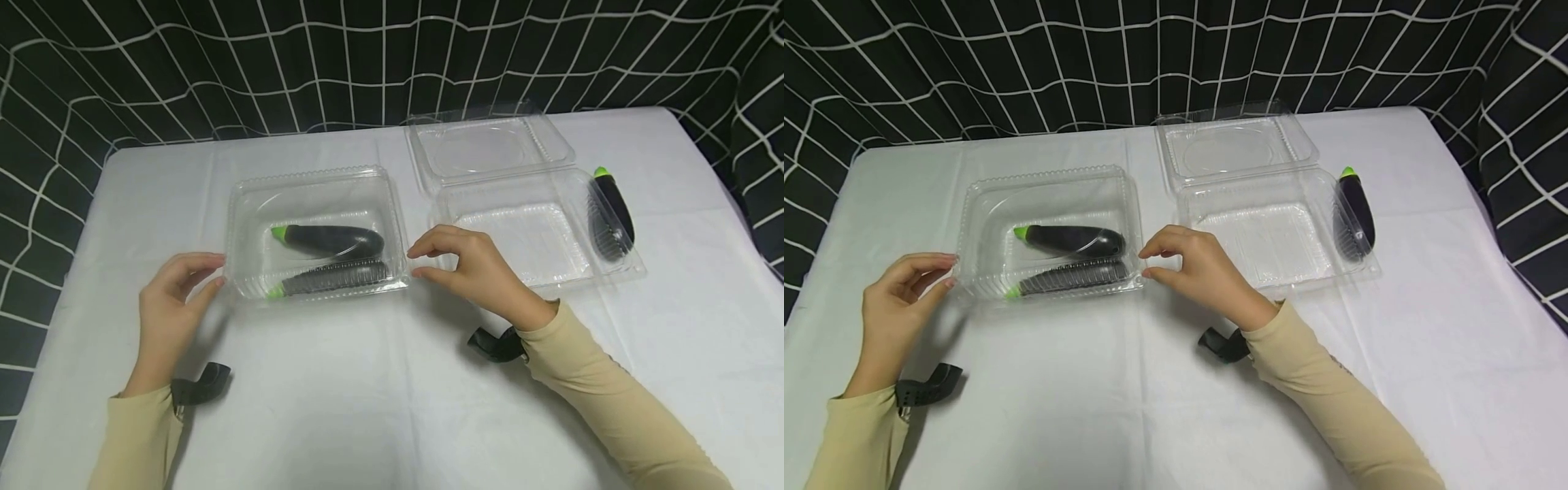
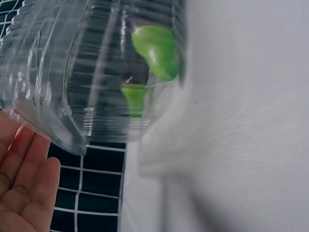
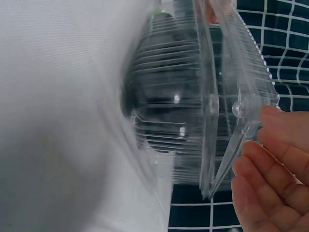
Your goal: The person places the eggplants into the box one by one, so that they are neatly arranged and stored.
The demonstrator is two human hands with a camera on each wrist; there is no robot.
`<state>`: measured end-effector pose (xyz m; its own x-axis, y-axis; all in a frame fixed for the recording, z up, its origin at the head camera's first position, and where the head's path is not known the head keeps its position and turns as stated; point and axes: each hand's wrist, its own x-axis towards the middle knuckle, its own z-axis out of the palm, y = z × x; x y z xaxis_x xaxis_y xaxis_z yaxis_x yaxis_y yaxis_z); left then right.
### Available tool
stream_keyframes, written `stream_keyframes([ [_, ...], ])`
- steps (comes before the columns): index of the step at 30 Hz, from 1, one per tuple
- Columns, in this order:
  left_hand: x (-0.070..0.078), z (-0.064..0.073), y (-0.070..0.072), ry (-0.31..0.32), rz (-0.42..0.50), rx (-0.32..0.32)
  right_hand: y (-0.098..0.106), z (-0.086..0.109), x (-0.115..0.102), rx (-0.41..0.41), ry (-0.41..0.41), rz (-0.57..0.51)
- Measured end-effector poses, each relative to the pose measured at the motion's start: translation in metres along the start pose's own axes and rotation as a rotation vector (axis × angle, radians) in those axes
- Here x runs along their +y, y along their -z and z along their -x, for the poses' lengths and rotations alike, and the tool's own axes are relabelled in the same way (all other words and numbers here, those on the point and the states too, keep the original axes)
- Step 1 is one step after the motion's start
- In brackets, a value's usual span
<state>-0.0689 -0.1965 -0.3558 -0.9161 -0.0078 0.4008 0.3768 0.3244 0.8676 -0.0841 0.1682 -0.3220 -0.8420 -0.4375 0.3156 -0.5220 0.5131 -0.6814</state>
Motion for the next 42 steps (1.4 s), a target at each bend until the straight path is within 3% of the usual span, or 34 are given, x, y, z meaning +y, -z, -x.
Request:
stream_keyframes([
  [11,-0.002,0.013,-0.007,0.149,0.112,0.082,-0.007,0.004,0.005,0.018,0.018,0.014],
  [15,-0.003,0.017,-0.007,0.236,0.055,0.094,-0.009,0.005,0.006,0.030,0.017,0.013],
  [19,-0.002,0.021,-0.005,0.322,-0.055,0.047,-0.010,0.006,0.007,0.037,0.006,0.034],
  [23,-0.001,0.025,-0.001,0.368,-0.109,-0.059,-0.011,0.008,0.009,0.042,0.015,0.059],
  [29,-0.003,0.027,0.002,0.395,0.145,-0.211,-0.013,0.010,0.012,0.042,0.039,0.081],
  [35,-0.008,0.028,0.001,0.482,0.393,-0.198,-0.013,0.010,0.011,0.036,0.050,0.073],
  [42,-0.009,0.029,0.000,0.519,0.455,-0.202,-0.014,0.011,0.010,0.042,0.061,0.075],
])
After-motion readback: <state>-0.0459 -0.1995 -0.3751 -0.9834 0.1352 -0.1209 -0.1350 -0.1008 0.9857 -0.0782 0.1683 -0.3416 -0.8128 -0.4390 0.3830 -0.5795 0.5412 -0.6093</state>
